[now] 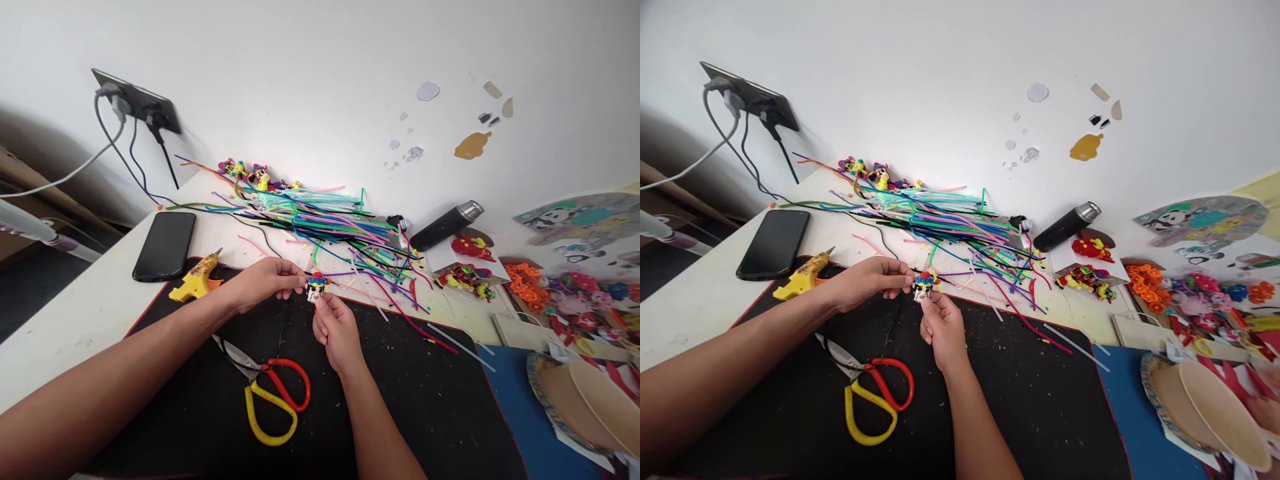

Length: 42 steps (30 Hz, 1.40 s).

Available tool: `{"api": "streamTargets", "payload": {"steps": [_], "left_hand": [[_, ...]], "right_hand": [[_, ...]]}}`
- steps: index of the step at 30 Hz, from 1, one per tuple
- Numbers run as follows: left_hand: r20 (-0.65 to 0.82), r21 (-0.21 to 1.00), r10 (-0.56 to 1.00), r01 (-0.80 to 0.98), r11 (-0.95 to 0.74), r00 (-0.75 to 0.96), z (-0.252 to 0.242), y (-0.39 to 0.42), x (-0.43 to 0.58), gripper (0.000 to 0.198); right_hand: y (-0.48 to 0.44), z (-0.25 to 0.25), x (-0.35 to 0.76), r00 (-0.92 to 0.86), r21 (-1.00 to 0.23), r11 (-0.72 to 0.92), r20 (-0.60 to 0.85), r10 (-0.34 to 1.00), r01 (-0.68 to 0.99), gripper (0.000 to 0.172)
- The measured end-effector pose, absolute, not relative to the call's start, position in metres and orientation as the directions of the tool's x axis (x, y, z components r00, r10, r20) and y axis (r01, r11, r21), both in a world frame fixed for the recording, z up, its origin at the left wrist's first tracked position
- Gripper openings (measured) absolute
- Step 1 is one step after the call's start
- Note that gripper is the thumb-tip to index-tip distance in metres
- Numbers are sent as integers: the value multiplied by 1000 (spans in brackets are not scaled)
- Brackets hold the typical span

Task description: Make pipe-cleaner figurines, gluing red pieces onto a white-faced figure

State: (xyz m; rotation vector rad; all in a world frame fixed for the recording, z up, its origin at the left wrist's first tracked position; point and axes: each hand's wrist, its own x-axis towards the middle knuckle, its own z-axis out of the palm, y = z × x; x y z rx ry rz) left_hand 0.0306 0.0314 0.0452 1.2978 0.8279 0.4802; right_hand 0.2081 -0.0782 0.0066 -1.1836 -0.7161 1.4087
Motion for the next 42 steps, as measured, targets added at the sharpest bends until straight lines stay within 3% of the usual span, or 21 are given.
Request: {"api": "streamTargets", "payload": {"steps": [13, 22, 35, 42], "left_hand": [[-244, 969, 711, 136, 207, 659, 52, 31, 27, 43], [-227, 971, 707, 99, 218, 670, 53, 29, 29, 59], [-200, 978, 716, 92, 187, 669, 46, 28, 28, 37], [-222, 973, 705, 102, 208, 673, 42, 29, 29, 37]], "right_hand": [[-79, 7, 209, 93, -907, -216, -265, 960, -361, 43], [-80, 13, 215, 59, -866, -226, -281, 958, -446, 42], [-80, 11, 215, 65, -894, -237, -281, 958, -380, 39], [-80, 10, 212, 71, -894, -238, -285, 956, -379, 42]]}}
